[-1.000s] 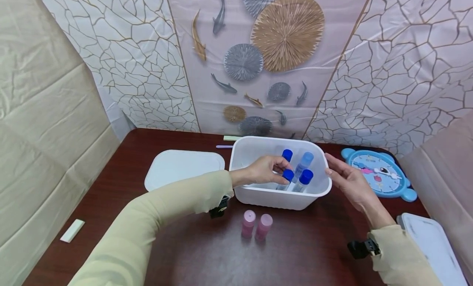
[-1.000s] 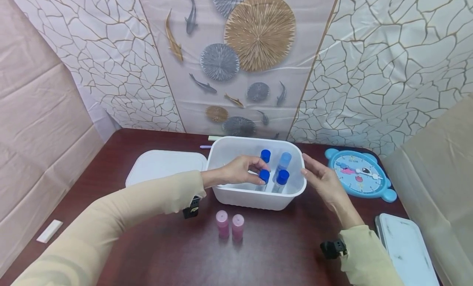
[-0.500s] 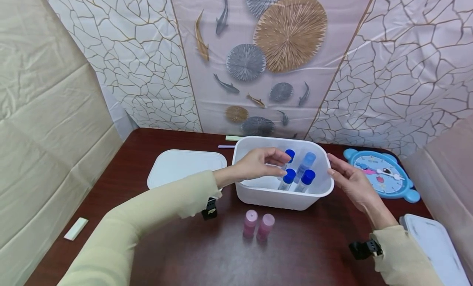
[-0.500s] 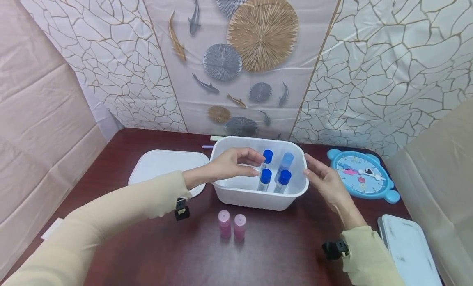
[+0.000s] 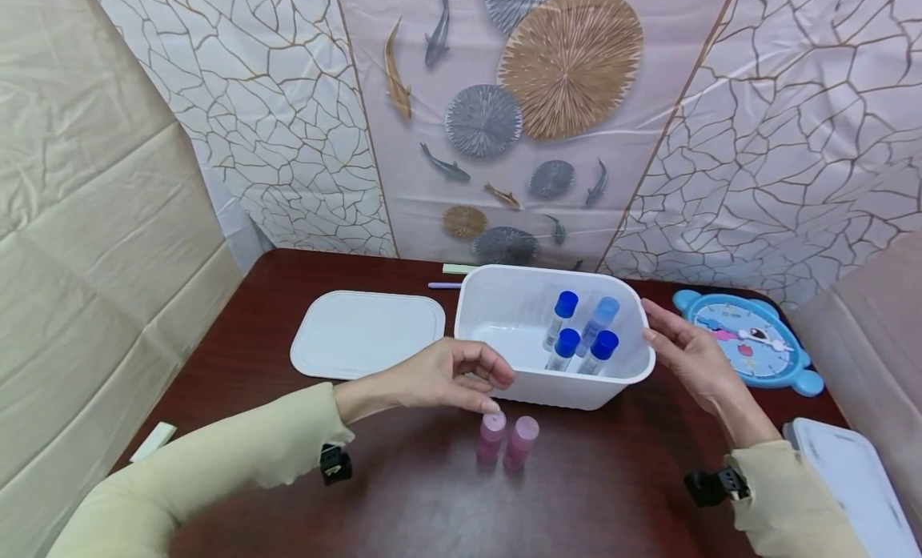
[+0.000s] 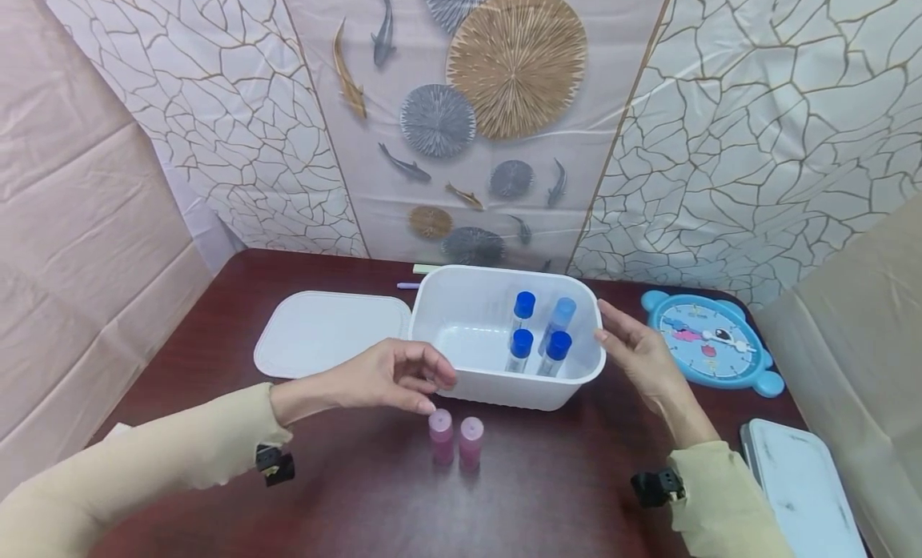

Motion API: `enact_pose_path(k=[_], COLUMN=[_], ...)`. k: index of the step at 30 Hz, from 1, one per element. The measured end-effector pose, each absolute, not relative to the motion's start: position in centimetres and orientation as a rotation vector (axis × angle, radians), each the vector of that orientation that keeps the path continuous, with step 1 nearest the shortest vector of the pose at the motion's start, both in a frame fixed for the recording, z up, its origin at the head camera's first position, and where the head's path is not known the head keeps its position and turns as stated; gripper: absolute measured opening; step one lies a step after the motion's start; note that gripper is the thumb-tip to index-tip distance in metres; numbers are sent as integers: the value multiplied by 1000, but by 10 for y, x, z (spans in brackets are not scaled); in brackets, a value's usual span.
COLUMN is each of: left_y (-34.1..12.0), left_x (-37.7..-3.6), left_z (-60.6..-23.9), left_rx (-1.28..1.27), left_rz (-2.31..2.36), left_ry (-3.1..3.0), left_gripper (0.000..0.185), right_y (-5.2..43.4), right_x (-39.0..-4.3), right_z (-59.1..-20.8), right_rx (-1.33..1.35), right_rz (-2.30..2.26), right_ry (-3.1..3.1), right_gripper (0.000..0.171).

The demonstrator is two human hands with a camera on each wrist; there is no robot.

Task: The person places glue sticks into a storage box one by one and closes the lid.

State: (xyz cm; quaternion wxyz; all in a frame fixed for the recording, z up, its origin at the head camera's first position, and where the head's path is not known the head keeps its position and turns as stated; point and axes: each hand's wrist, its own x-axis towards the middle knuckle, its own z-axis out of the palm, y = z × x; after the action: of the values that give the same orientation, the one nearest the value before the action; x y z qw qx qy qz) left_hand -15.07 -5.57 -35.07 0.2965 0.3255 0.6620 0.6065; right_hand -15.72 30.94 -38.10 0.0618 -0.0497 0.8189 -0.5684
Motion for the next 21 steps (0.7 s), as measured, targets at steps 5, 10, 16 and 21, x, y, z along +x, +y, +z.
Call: enact_pose_path(k=[5, 10, 16, 21], left_y=[-63, -62, -59, -59], left_x=[-141, -137, -132, -130], left_z=[-366, -381, -393, -397], left_rx=[799, 774, 806, 843], left_rz=[1645, 1682, 1691, 1672], left_ry=[1733, 1712, 1689, 1711], left_gripper=[44, 46, 47, 45], right_y=[310, 311, 311, 310], right_x=[-157, -157, -157, -157], right_z=[-383, -384, -384, -383], right_rx=[-159, -167, -163, -177], right_rz=[-1780, -1838, -1838, -1841], right_ry=[2443, 2395, 2381, 2388], right_gripper=[63, 63, 63, 62])
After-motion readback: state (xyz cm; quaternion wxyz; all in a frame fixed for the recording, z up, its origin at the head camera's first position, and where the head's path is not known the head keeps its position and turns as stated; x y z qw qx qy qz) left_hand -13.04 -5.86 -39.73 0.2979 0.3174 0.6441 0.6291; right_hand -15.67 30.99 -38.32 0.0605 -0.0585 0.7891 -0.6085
